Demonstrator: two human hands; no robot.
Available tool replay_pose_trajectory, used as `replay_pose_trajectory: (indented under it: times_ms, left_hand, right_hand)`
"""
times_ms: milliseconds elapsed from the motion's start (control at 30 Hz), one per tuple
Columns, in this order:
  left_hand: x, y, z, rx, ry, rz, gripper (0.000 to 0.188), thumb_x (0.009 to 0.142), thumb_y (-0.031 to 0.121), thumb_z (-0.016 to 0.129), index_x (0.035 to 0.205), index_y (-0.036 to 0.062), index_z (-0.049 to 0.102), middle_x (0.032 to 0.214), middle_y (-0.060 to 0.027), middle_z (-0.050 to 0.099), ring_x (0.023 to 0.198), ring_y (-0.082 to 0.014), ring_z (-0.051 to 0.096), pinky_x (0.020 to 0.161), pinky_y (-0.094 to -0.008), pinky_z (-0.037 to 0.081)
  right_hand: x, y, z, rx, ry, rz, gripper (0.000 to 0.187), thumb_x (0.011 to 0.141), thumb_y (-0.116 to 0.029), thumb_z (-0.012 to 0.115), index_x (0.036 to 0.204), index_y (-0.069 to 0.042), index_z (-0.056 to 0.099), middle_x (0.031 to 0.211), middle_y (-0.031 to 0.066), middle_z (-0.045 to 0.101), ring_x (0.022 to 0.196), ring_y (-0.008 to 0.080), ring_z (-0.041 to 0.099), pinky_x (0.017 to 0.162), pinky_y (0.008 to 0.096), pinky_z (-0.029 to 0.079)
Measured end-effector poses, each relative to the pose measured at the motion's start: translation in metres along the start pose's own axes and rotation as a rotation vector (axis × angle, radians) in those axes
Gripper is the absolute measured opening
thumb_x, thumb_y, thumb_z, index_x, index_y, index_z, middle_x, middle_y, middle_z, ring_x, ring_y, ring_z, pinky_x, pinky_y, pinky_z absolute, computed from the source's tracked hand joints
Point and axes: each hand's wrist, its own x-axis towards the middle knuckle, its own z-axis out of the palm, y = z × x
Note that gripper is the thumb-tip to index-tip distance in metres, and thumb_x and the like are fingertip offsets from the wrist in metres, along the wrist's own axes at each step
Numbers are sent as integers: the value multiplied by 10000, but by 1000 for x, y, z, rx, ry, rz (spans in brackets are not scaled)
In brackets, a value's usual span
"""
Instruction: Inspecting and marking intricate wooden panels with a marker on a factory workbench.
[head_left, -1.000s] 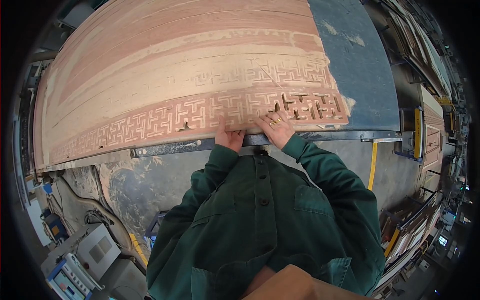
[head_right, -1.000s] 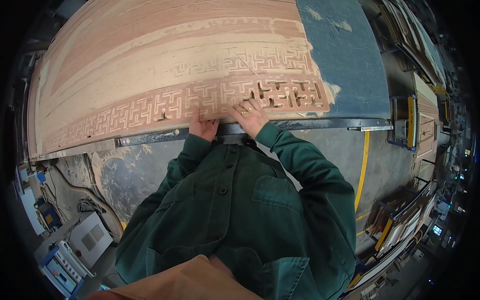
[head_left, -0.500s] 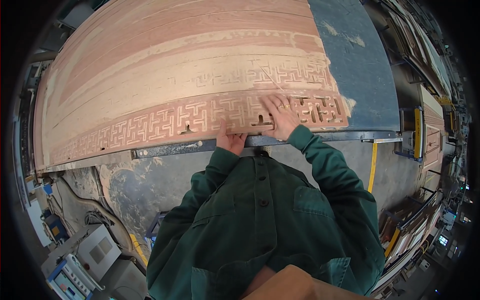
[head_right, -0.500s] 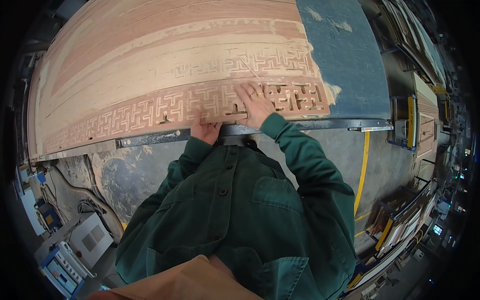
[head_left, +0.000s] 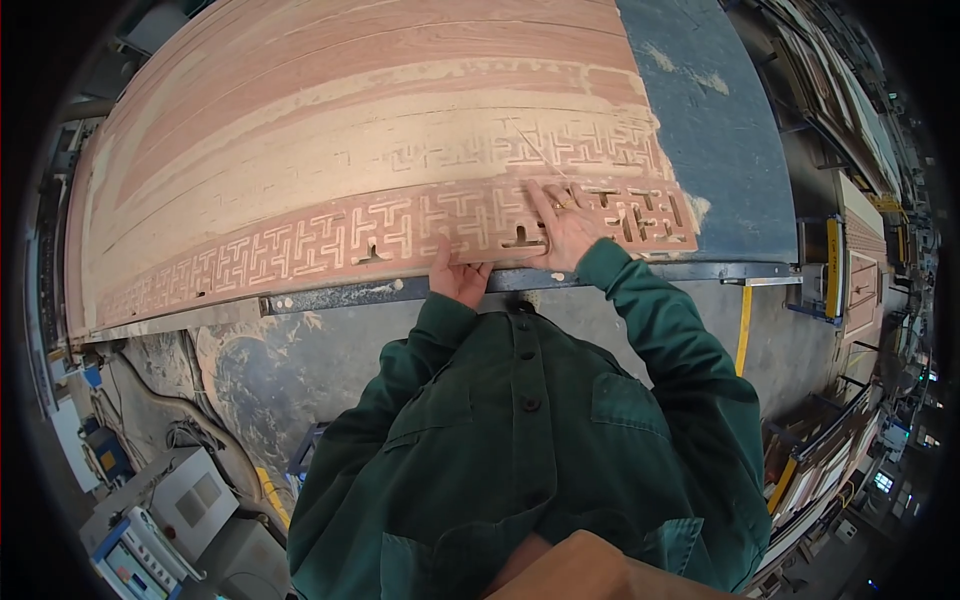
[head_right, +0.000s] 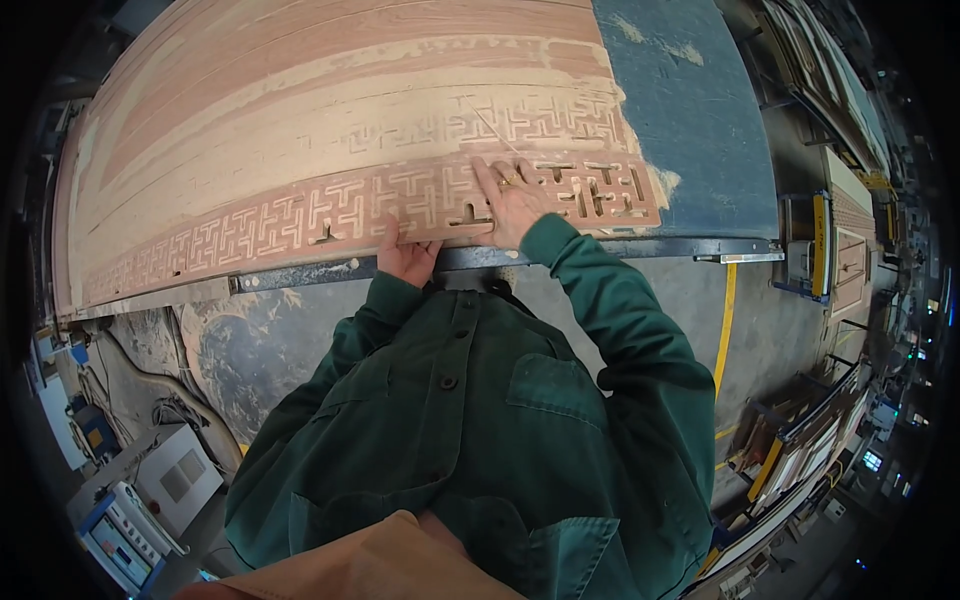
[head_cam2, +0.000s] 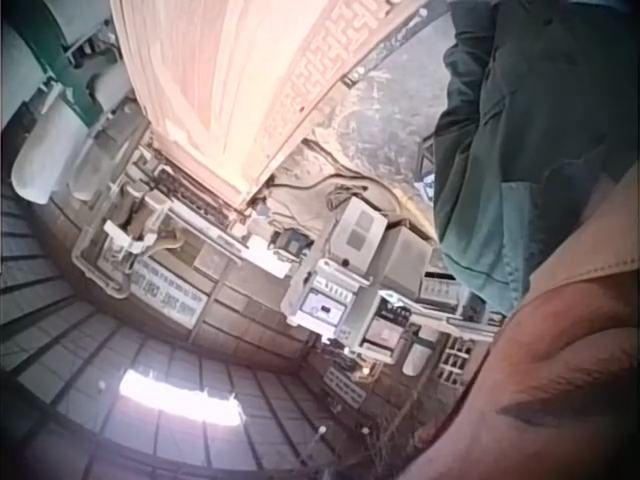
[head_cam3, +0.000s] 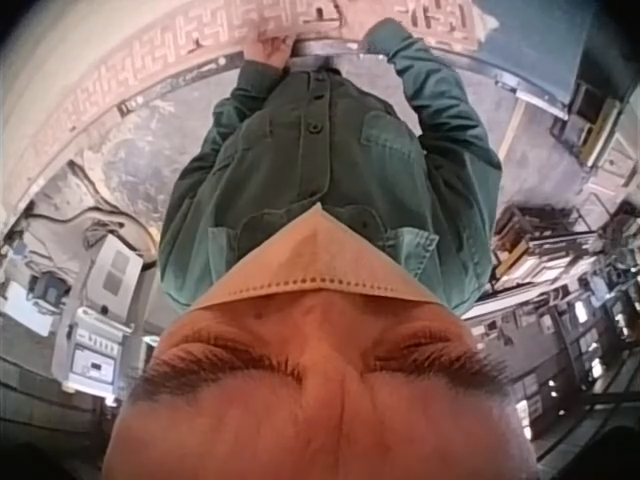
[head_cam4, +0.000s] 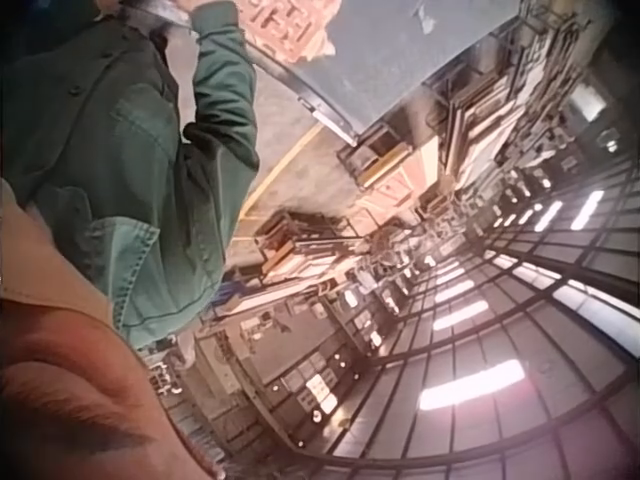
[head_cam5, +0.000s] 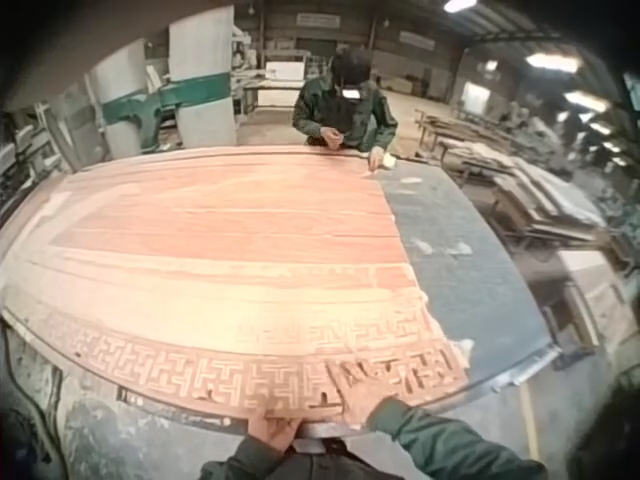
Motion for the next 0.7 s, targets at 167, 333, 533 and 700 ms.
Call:
replay_pose_trajectory:
  times_ms: [167,333,533,700]
  left_hand:
    - [2,1,-5,-12,-52,-14,469,818,388,444,1152,63,384,1143,-82,461,1069,-239,424,915,-404,333]
    - [-1,1,4,-38,-76,12,451,812,383,459,1115,51,415,1090,-89,496,1007,-241,478,888,-401,371]
    - [-1,1,2,-37,-74,-6,442,819,380,448,1117,55,416,1091,-86,497,1006,-232,478,876,-392,378]
    - [1,0,1,-18,-80,9,448,819,394,441,1114,57,419,1088,-83,499,1001,-226,480,867,-383,384]
  right_hand:
    - [10,3,-6,-86,-168,-45,998,531,-447,659,1267,5,159,921,179,545,1105,303,348,968,437,184]
    - [9,-9,-8,-143,60,-122,907,509,-395,685,1225,-21,274,1078,165,425,1095,302,330,942,463,197]
    - [13,-13,4,-84,65,-202,724,488,-292,688,1122,-72,418,1097,114,408,1092,275,326,913,484,208]
    - [16,-15,3,-105,42,-178,665,492,-283,669,1083,-76,447,1085,86,418,1074,256,339,903,465,217]
